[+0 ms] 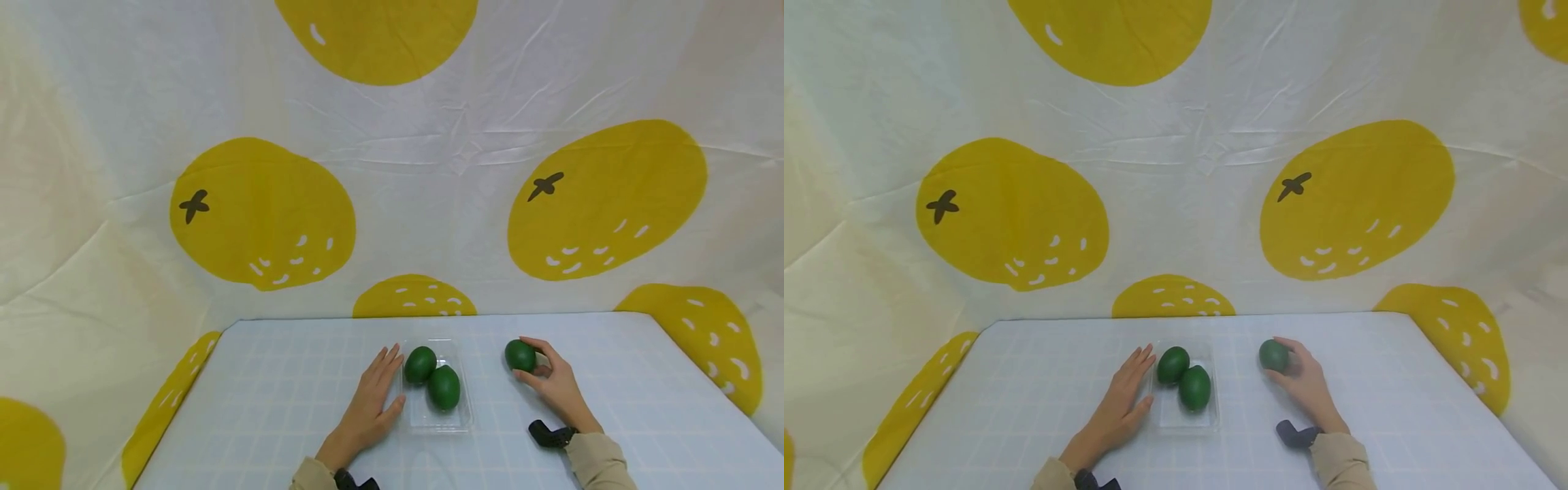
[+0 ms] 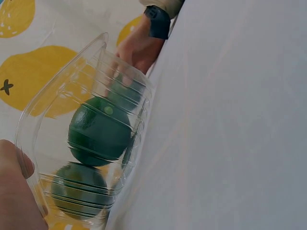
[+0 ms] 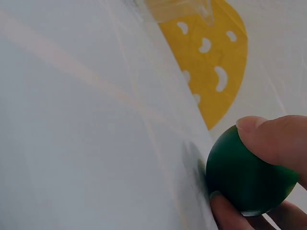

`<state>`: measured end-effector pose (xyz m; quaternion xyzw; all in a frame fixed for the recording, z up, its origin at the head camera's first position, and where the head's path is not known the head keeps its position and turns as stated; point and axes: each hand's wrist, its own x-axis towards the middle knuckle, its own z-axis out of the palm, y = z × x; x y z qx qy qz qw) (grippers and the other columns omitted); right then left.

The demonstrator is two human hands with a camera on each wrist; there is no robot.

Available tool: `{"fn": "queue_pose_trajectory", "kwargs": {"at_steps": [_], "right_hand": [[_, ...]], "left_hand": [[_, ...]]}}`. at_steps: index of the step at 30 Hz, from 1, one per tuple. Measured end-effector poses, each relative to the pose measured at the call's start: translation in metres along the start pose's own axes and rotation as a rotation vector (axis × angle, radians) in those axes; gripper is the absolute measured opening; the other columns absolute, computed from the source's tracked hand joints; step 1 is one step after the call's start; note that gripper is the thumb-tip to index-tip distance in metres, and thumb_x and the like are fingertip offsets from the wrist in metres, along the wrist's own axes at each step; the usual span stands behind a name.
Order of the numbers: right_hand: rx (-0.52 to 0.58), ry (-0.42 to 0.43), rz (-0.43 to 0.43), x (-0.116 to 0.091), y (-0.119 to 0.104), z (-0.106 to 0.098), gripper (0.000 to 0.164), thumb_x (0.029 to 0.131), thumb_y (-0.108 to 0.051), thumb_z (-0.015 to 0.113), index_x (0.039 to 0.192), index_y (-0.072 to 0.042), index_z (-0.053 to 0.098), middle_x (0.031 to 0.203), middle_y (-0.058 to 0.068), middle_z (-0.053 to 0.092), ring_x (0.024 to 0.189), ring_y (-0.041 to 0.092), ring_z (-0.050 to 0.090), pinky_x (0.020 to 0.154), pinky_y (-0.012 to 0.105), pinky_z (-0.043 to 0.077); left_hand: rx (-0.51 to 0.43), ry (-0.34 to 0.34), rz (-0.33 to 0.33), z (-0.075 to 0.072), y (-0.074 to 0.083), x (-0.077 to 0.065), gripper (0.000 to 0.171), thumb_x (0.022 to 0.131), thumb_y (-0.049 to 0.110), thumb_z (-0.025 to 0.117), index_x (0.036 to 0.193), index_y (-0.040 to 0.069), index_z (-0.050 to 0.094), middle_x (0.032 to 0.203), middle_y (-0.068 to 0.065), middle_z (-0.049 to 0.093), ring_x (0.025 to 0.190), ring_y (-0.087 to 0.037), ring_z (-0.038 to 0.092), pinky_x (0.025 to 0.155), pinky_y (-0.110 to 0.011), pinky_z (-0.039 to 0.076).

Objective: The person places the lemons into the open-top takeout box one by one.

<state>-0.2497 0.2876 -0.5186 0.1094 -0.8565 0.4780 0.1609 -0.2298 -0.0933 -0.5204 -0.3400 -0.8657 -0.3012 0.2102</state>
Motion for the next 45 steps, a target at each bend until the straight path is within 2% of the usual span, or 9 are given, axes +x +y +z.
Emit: {"fn": "queue_pose_trajectory", "kwargs": {"at_steps": [2, 7, 12, 17, 23, 29, 34, 41, 45], "right_hand": [[0.015, -0.006, 0.008, -0.001, -0.008, 0.0, 0.066, 0.076, -0.016, 0.078, 0.134, -0.012, 0.047, 0.13, 0.011, 0.049, 0.077, 0.012, 0.061, 0.065, 0.02, 0.049], [0.067, 0.009, -0.021, -0.002, -0.024, -0.001, 0.064, 0.073, -0.009, 0.08, 0.128, -0.005, 0.049, 0.129, 0.015, 0.052, 0.099, 0.008, 0.054, 0.065, 0.021, 0.05], [0.067, 0.016, 0.003, 0.001, -0.004, 0.002, 0.065, 0.071, -0.015, 0.082, 0.127, -0.012, 0.049, 0.127, 0.01, 0.054, 0.097, 0.002, 0.054, 0.066, 0.019, 0.051], [0.076, 0.036, 0.022, 0.002, 0.011, 0.005, 0.065, 0.069, -0.021, 0.083, 0.124, -0.016, 0.051, 0.124, 0.006, 0.055, 0.098, 0.003, 0.054, 0.067, 0.02, 0.051], [0.084, 0.046, 0.026, 0.003, 0.01, 0.006, 0.064, 0.067, -0.021, 0.084, 0.122, -0.018, 0.052, 0.123, 0.001, 0.056, 0.1, 0.003, 0.053, 0.067, 0.02, 0.051], [0.103, 0.058, 0.006, 0.004, 0.007, 0.008, 0.064, 0.068, -0.019, 0.084, 0.123, -0.014, 0.052, 0.125, 0.007, 0.055, 0.103, 0.002, 0.053, 0.071, 0.018, 0.052], [0.165, 0.072, -0.035, 0.006, -0.004, 0.008, 0.064, 0.068, -0.01, 0.083, 0.124, -0.008, 0.052, 0.126, 0.012, 0.054, 0.105, 0.003, 0.054, 0.072, 0.018, 0.052], [0.213, 0.097, -0.108, 0.007, -0.039, 0.007, 0.062, 0.066, -0.001, 0.082, 0.12, 0.004, 0.052, 0.121, 0.02, 0.055, 0.101, 0.014, 0.057, 0.066, 0.023, 0.054], [0.243, 0.087, -0.124, 0.008, -0.047, 0.01, 0.061, 0.066, 0.0, 0.082, 0.119, 0.004, 0.052, 0.121, 0.019, 0.055, 0.101, 0.013, 0.057, 0.066, 0.024, 0.054]], "left_hand": [[-0.002, 0.0, -0.002, 0.0, 0.0, 0.0, 0.064, 0.088, 0.028, 0.049, 0.146, 0.006, 0.032, 0.155, -0.006, 0.021, 0.14, -0.035, 0.02, 0.108, -0.054, 0.024], [0.002, -0.008, -0.009, 0.0, 0.0, 0.0, 0.064, 0.089, 0.028, 0.049, 0.147, 0.008, 0.03, 0.156, -0.003, 0.018, 0.141, -0.034, 0.019, 0.109, -0.053, 0.023], [0.001, -0.002, -0.004, 0.0, 0.0, 0.0, 0.064, 0.089, 0.029, 0.048, 0.147, 0.008, 0.03, 0.155, -0.006, 0.021, 0.141, -0.034, 0.019, 0.108, -0.054, 0.023], [-0.004, 0.004, 0.004, 0.001, 0.0, 0.0, 0.064, 0.089, 0.029, 0.048, 0.146, 0.006, 0.031, 0.155, -0.007, 0.022, 0.14, -0.035, 0.02, 0.108, -0.055, 0.024], [0.004, -0.007, -0.01, 0.001, -0.001, -0.001, 0.064, 0.089, 0.029, 0.049, 0.147, 0.008, 0.03, 0.156, -0.002, 0.018, 0.141, -0.033, 0.018, 0.108, -0.053, 0.023], [0.004, -0.011, -0.014, 0.001, -0.001, -0.001, 0.064, 0.089, 0.028, 0.049, 0.146, 0.006, 0.031, 0.156, -0.002, 0.017, 0.141, -0.033, 0.018, 0.109, -0.053, 0.023], [0.003, -0.015, -0.02, 0.001, -0.001, -0.001, 0.064, 0.089, 0.028, 0.049, 0.146, 0.007, 0.031, 0.156, -0.001, 0.017, 0.141, -0.032, 0.018, 0.109, -0.053, 0.023], [-0.002, -0.018, -0.021, 0.001, -0.001, 0.0, 0.064, 0.089, 0.029, 0.049, 0.146, 0.007, 0.031, 0.156, -0.004, 0.019, 0.142, -0.031, 0.017, 0.109, -0.054, 0.023], [-0.001, -0.01, -0.012, 0.002, -0.001, 0.0, 0.063, 0.089, 0.028, 0.049, 0.146, 0.006, 0.032, 0.154, -0.009, 0.023, 0.141, -0.033, 0.019, 0.108, -0.055, 0.024]]}}
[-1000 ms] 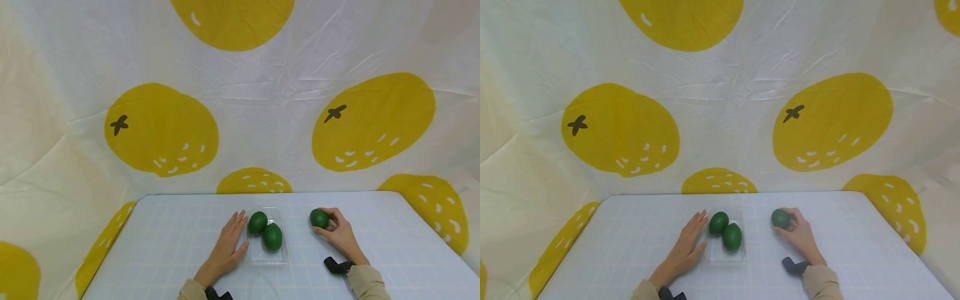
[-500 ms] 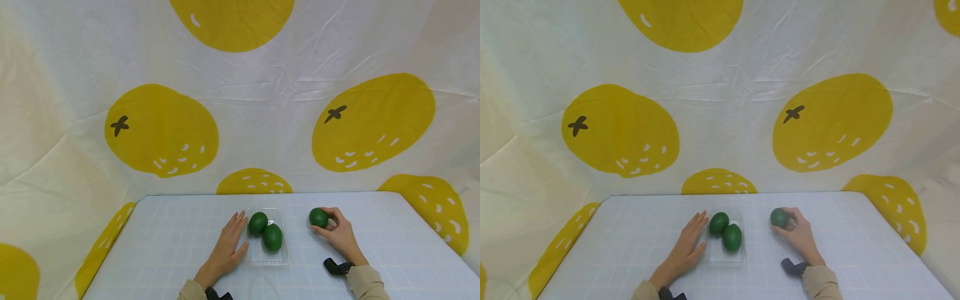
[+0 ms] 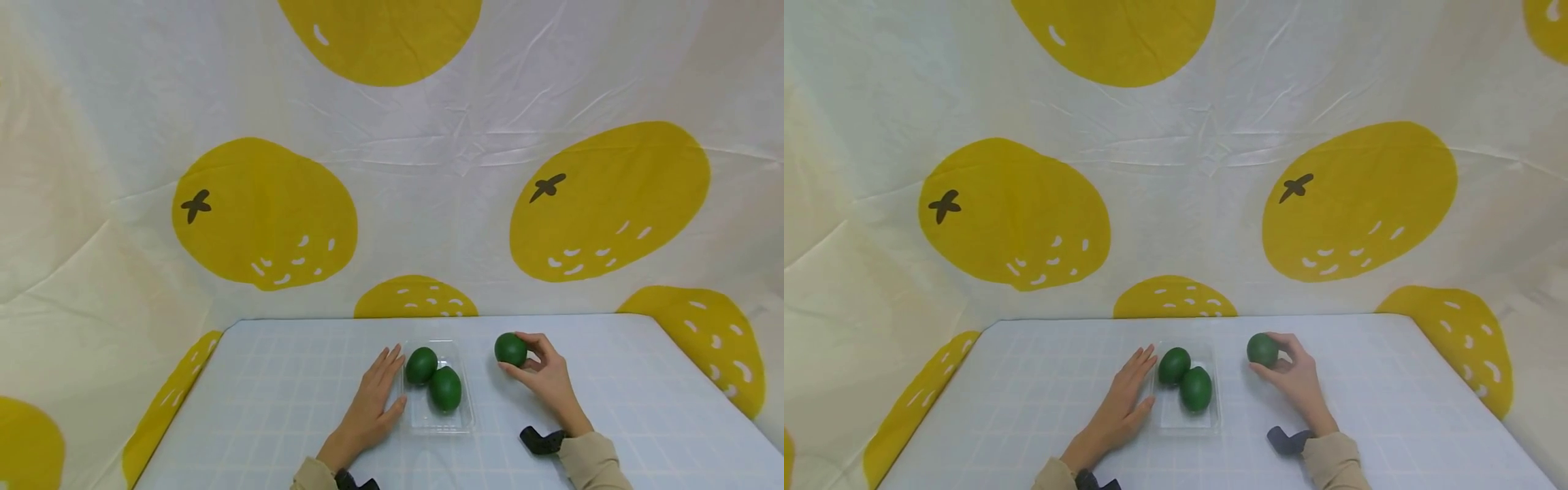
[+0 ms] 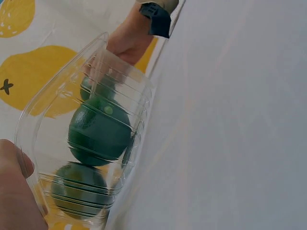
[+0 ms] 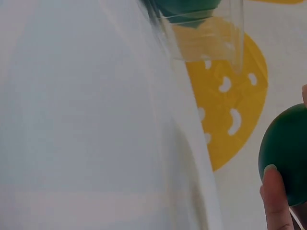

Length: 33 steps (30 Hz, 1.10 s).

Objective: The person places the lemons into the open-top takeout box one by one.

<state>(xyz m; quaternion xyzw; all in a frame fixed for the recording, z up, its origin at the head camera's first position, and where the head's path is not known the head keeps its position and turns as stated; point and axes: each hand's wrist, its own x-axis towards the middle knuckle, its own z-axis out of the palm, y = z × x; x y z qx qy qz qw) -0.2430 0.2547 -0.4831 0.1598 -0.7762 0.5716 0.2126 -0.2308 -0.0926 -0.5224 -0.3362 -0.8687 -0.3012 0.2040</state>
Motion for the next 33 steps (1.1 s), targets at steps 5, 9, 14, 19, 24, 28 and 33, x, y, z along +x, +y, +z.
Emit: {"fn": "queue_pose_trajectory", "kwargs": {"at_steps": [5, 9, 14, 19, 24, 28, 33], "right_hand": [[0.029, -0.013, -0.024, 0.002, 0.007, 0.006, 0.062, 0.066, -0.001, 0.082, 0.121, -0.001, 0.053, 0.121, 0.016, 0.055, 0.103, 0.009, 0.056, 0.068, 0.022, 0.054], [0.011, -0.014, -0.038, 0.004, 0.01, 0.01, 0.063, 0.066, -0.005, 0.083, 0.122, -0.004, 0.053, 0.122, 0.013, 0.055, 0.105, 0.007, 0.055, 0.071, 0.02, 0.054], [-0.007, -0.027, -0.063, 0.006, -0.003, 0.017, 0.063, 0.066, -0.004, 0.083, 0.122, -0.004, 0.053, 0.122, 0.012, 0.056, 0.106, 0.01, 0.055, 0.074, 0.02, 0.053], [0.002, -0.07, -0.079, 0.007, -0.036, 0.026, 0.063, 0.067, -0.002, 0.082, 0.121, 0.003, 0.051, 0.122, 0.018, 0.055, 0.106, 0.016, 0.055, 0.077, 0.022, 0.053], [0.032, -0.096, -0.118, 0.007, -0.053, 0.038, 0.063, 0.066, 0.001, 0.082, 0.121, 0.005, 0.051, 0.122, 0.02, 0.055, 0.106, 0.016, 0.055, 0.078, 0.022, 0.053], [0.067, -0.121, -0.156, 0.006, -0.049, 0.048, 0.065, 0.065, 0.001, 0.082, 0.123, -0.001, 0.052, 0.123, 0.015, 0.056, 0.108, 0.014, 0.055, 0.078, 0.022, 0.053], [0.097, -0.177, -0.167, 0.003, -0.046, 0.063, 0.066, 0.066, -0.005, 0.083, 0.125, -0.007, 0.053, 0.125, 0.01, 0.056, 0.111, 0.016, 0.054, 0.077, 0.026, 0.054]], "left_hand": [[0.009, 0.015, 0.015, 0.0, 0.0, -0.001, 0.063, 0.089, 0.028, 0.048, 0.145, 0.006, 0.032, 0.155, -0.007, 0.022, 0.14, -0.034, 0.02, 0.108, -0.053, 0.024], [0.008, 0.023, 0.026, 0.0, 0.0, 0.0, 0.063, 0.089, 0.028, 0.048, 0.145, 0.006, 0.033, 0.154, -0.007, 0.023, 0.139, -0.036, 0.022, 0.108, -0.054, 0.024], [0.004, 0.027, 0.03, 0.001, 0.0, 0.0, 0.064, 0.088, 0.028, 0.048, 0.145, 0.005, 0.033, 0.154, -0.01, 0.024, 0.139, -0.037, 0.022, 0.107, -0.055, 0.025], [0.007, 0.018, 0.006, 0.001, 0.001, 0.0, 0.065, 0.087, 0.027, 0.05, 0.146, 0.007, 0.032, 0.155, -0.003, 0.02, 0.142, -0.03, 0.018, 0.109, -0.052, 0.023], [0.0, 0.021, 0.007, -0.001, 0.002, 0.0, 0.065, 0.086, 0.026, 0.051, 0.145, 0.006, 0.032, 0.156, -0.001, 0.019, 0.142, -0.029, 0.018, 0.109, -0.052, 0.023], [0.007, 0.018, 0.004, -0.002, 0.002, 0.0, 0.065, 0.087, 0.026, 0.051, 0.145, 0.006, 0.032, 0.156, -0.001, 0.019, 0.141, -0.031, 0.019, 0.108, -0.053, 0.024], [0.001, 0.021, 0.005, -0.001, 0.001, -0.001, 0.065, 0.086, 0.026, 0.052, 0.145, 0.005, 0.033, 0.154, -0.008, 0.023, 0.14, -0.035, 0.022, 0.108, -0.055, 0.025]]}}
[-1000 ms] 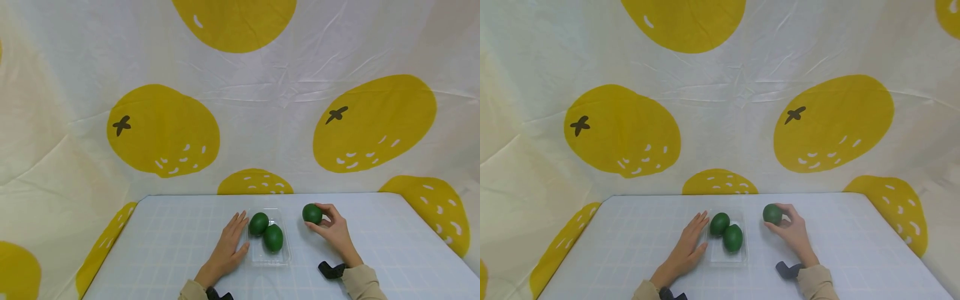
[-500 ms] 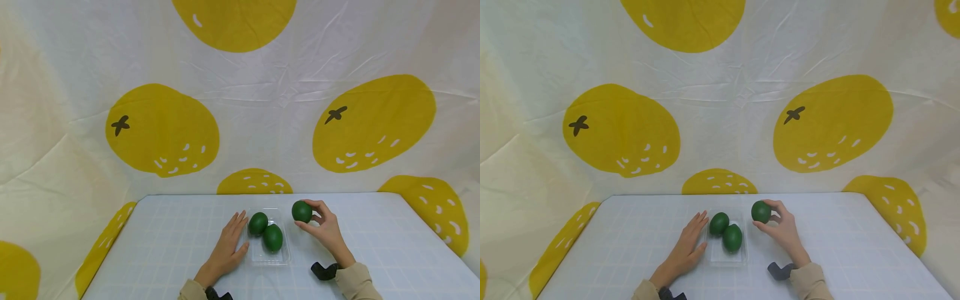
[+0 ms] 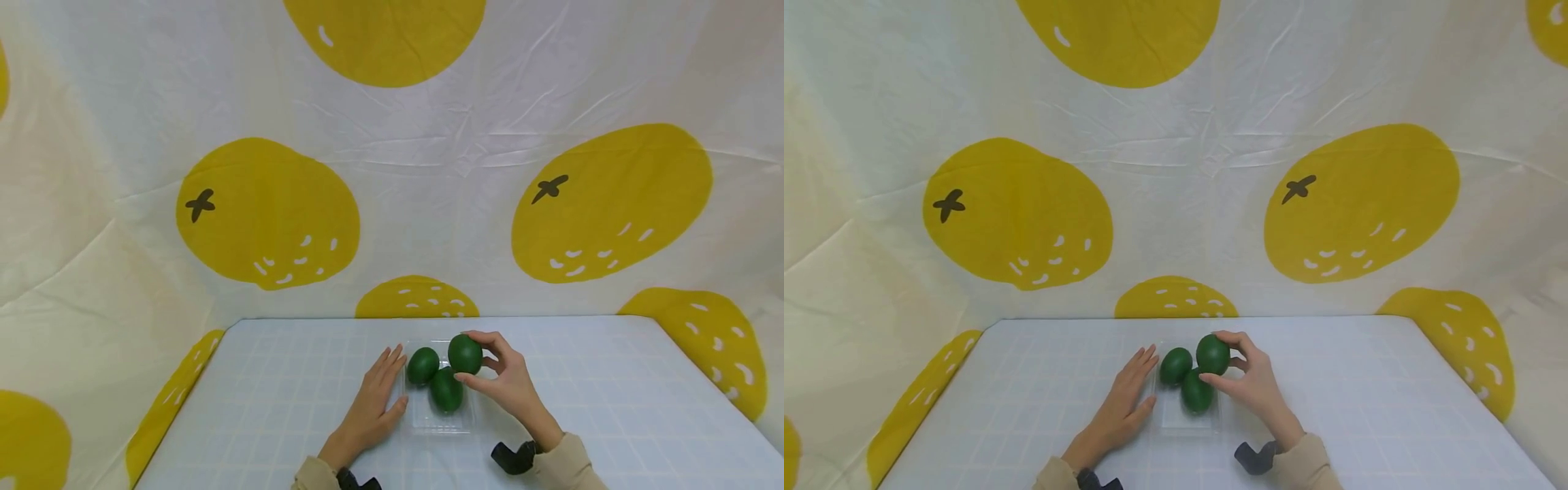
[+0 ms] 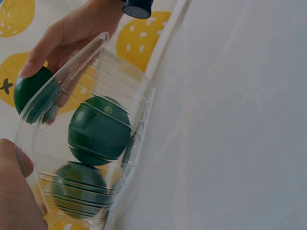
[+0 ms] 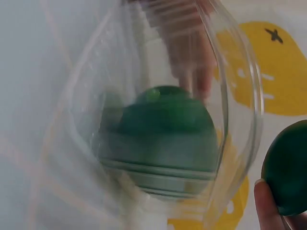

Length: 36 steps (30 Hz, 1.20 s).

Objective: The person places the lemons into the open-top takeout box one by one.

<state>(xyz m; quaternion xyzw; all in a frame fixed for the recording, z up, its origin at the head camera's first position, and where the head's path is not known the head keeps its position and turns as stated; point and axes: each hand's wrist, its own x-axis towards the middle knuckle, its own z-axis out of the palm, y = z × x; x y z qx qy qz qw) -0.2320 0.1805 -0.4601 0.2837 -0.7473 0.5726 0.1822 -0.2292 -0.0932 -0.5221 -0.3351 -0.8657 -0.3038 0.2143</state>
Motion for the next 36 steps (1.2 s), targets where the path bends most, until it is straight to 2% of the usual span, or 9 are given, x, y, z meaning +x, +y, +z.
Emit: {"fn": "queue_pose_trajectory", "kwargs": {"at_steps": [3, 6, 8, 10, 13, 16, 24, 29, 36], "right_hand": [[0.017, -0.034, -0.008, -0.001, -0.005, 0.01, 0.065, 0.067, -0.007, 0.083, 0.124, -0.008, 0.053, 0.126, 0.01, 0.056, 0.112, 0.016, 0.054, 0.075, 0.027, 0.055], [0.022, -0.075, -0.037, -0.001, -0.02, 0.02, 0.063, 0.067, -0.005, 0.082, 0.122, -0.002, 0.052, 0.125, 0.017, 0.055, 0.111, 0.02, 0.055, 0.075, 0.029, 0.055], [0.012, -0.098, -0.056, -0.002, -0.02, 0.027, 0.063, 0.067, -0.006, 0.083, 0.122, -0.002, 0.052, 0.125, 0.019, 0.055, 0.111, 0.021, 0.055, 0.076, 0.029, 0.054], [-0.009, -0.126, -0.061, -0.004, -0.018, 0.034, 0.064, 0.066, -0.011, 0.084, 0.122, -0.005, 0.053, 0.126, 0.017, 0.056, 0.111, 0.021, 0.056, 0.079, 0.03, 0.054], [-0.069, -0.154, -0.067, -0.009, -0.004, 0.043, 0.067, 0.065, -0.022, 0.086, 0.123, -0.014, 0.054, 0.126, 0.006, 0.058, 0.11, 0.017, 0.058, 0.082, 0.031, 0.053], [-0.136, -0.187, -0.067, -0.012, -0.003, 0.05, 0.067, 0.065, -0.03, 0.085, 0.123, -0.018, 0.054, 0.125, 0.0, 0.059, 0.112, 0.017, 0.057, 0.084, 0.033, 0.052], [-0.249, -0.246, -0.039, -0.018, -0.004, 0.055, 0.066, 0.066, -0.043, 0.082, 0.123, -0.023, 0.054, 0.126, -0.006, 0.058, 0.11, 0.016, 0.055, 0.086, 0.042, 0.049], [-0.337, -0.256, -0.075, -0.018, -0.004, 0.056, 0.068, 0.064, -0.048, 0.081, 0.122, -0.024, 0.055, 0.125, -0.009, 0.057, 0.114, 0.013, 0.051, 0.088, 0.044, 0.044], [-0.374, -0.279, -0.184, -0.016, 0.0, 0.055, 0.061, 0.067, -0.05, 0.079, 0.117, -0.025, 0.057, 0.122, -0.009, 0.059, 0.115, 0.013, 0.052, 0.089, 0.044, 0.04]], "left_hand": [[-0.006, -0.001, 0.0, 0.0, 0.0, 0.0, 0.065, 0.086, 0.026, 0.052, 0.145, 0.005, 0.033, 0.154, -0.009, 0.024, 0.14, -0.035, 0.021, 0.107, -0.055, 0.025], [-0.009, 0.0, 0.0, 0.001, -0.001, 0.0, 0.064, 0.087, 0.026, 0.052, 0.145, 0.006, 0.033, 0.154, -0.009, 0.024, 0.14, -0.035, 0.021, 0.107, -0.054, 0.025], [-0.009, 0.003, 0.005, 0.002, -0.001, 0.0, 0.064, 0.087, 0.027, 0.052, 0.145, 0.006, 0.033, 0.154, -0.009, 0.024, 0.14, -0.035, 0.021, 0.108, -0.054, 0.024], [-0.012, 0.009, 0.008, 0.002, -0.002, 0.0, 0.064, 0.087, 0.027, 0.052, 0.145, 0.006, 0.033, 0.154, -0.009, 0.025, 0.14, -0.035, 0.022, 0.108, -0.053, 0.024], [-0.011, 0.008, 0.006, 0.003, -0.002, -0.001, 0.065, 0.087, 0.027, 0.052, 0.145, 0.007, 0.033, 0.154, -0.009, 0.025, 0.14, -0.035, 0.022, 0.108, -0.053, 0.024], [-0.009, 0.003, -0.003, 0.003, -0.001, -0.001, 0.067, 0.086, 0.026, 0.053, 0.147, 0.01, 0.031, 0.154, -0.008, 0.024, 0.14, -0.035, 0.021, 0.108, -0.053, 0.024], [-0.007, 0.004, -0.004, 0.003, 0.0, -0.001, 0.066, 0.085, 0.025, 0.052, 0.146, 0.01, 0.032, 0.154, -0.008, 0.024, 0.14, -0.034, 0.021, 0.107, -0.054, 0.025], [0.003, 0.012, 0.008, 0.003, -0.001, -0.001, 0.064, 0.086, 0.024, 0.048, 0.145, 0.007, 0.033, 0.153, -0.009, 0.025, 0.14, -0.035, 0.022, 0.107, -0.055, 0.026], [0.001, 0.008, 0.011, 0.002, 0.0, 0.0, 0.061, 0.088, 0.023, 0.047, 0.145, 0.006, 0.033, 0.154, -0.009, 0.025, 0.14, -0.036, 0.021, 0.107, -0.055, 0.025]]}}
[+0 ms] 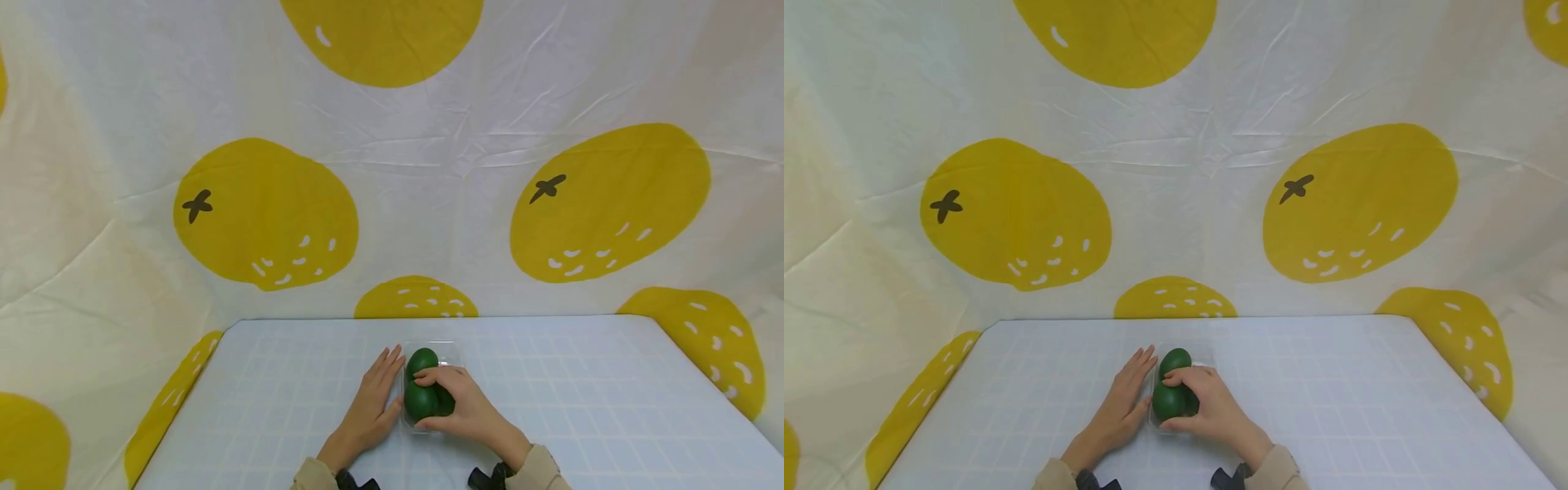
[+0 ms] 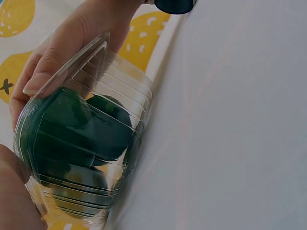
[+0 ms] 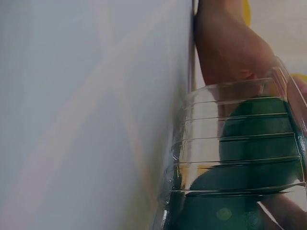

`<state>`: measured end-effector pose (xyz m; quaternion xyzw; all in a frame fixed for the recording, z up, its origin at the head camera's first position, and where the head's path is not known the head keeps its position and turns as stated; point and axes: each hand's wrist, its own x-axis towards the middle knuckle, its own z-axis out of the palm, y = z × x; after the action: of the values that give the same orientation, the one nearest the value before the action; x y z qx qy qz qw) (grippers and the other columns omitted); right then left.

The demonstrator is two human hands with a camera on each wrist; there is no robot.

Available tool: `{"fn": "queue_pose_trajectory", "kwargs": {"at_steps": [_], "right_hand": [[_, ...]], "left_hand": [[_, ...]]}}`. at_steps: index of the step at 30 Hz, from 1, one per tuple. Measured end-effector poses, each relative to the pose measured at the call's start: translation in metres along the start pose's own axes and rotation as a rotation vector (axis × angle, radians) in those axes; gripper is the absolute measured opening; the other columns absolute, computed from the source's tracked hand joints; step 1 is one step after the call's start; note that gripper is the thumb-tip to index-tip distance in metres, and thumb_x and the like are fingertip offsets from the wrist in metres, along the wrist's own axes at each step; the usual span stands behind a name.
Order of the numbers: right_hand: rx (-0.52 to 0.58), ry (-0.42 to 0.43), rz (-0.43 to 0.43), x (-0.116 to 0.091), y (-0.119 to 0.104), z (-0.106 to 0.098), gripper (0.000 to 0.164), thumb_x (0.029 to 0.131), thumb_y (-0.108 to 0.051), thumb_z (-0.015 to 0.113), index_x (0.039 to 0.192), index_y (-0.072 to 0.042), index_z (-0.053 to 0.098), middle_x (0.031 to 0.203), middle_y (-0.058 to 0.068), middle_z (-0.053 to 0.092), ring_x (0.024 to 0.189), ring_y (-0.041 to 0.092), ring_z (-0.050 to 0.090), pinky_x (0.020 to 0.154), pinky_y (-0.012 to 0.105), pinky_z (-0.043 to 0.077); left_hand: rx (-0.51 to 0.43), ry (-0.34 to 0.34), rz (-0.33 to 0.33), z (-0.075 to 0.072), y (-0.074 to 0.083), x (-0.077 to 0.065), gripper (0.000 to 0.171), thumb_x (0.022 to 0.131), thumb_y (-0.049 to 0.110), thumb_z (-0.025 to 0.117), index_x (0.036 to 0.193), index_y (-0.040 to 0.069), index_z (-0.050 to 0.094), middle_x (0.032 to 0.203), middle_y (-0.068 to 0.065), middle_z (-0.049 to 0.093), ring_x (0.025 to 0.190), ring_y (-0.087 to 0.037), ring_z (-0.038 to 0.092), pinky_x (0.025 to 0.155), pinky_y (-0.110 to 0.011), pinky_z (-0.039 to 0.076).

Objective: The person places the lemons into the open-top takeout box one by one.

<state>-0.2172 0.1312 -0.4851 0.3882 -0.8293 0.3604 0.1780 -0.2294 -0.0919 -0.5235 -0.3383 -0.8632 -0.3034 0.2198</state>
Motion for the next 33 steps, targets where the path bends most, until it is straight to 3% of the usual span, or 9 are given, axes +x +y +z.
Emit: {"fn": "queue_pose_trajectory", "kwargs": {"at_steps": [8, 15, 21, 33], "right_hand": [[0.021, -0.001, -0.008, 0.0004, -0.0001, 0.0003, 0.039, 0.078, -0.037, 0.075, 0.113, -0.028, 0.06, 0.12, -0.005, 0.055, 0.109, 0.013, 0.05, 0.084, 0.042, 0.045], [0.046, 0.022, -0.034, -0.0004, -0.0015, -0.0002, 0.034, 0.08, -0.034, 0.073, 0.11, -0.024, 0.061, 0.117, -0.007, 0.057, 0.108, 0.012, 0.051, 0.085, 0.037, 0.047], [0.04, 0.018, -0.078, -0.0003, 0.002, -0.0003, 0.028, 0.083, -0.029, 0.071, 0.108, -0.02, 0.062, 0.117, -0.001, 0.062, 0.11, 0.017, 0.054, 0.092, 0.041, 0.041], [-0.012, 0.021, -0.13, 0.0006, 0.0054, 0.0017, 0.023, 0.084, -0.024, 0.07, 0.104, -0.016, 0.065, 0.115, 0.001, 0.064, 0.105, 0.017, 0.057, 0.093, 0.043, 0.039]], "left_hand": [[0.006, 0.013, 0.02, 0.001, -0.0013, 0.0001, 0.06, 0.089, 0.021, 0.048, 0.145, 0.005, 0.033, 0.153, -0.01, 0.026, 0.139, -0.037, 0.022, 0.106, -0.054, 0.025], [0.02, 0.006, 0.019, 0.0022, -0.003, 0.0003, 0.061, 0.09, 0.024, 0.046, 0.146, 0.005, 0.032, 0.154, -0.007, 0.023, 0.14, -0.036, 0.021, 0.108, -0.053, 0.024], [0.019, -0.008, 0.006, 0.0012, -0.0032, -0.0001, 0.061, 0.09, 0.024, 0.046, 0.146, 0.006, 0.03, 0.156, -0.002, 0.02, 0.141, -0.033, 0.019, 0.109, -0.051, 0.022], [0.018, 0.012, 0.03, 0.0007, -0.0045, -0.0005, 0.06, 0.09, 0.026, 0.045, 0.146, 0.005, 0.032, 0.154, -0.008, 0.024, 0.139, -0.036, 0.022, 0.107, -0.055, 0.024]]}}
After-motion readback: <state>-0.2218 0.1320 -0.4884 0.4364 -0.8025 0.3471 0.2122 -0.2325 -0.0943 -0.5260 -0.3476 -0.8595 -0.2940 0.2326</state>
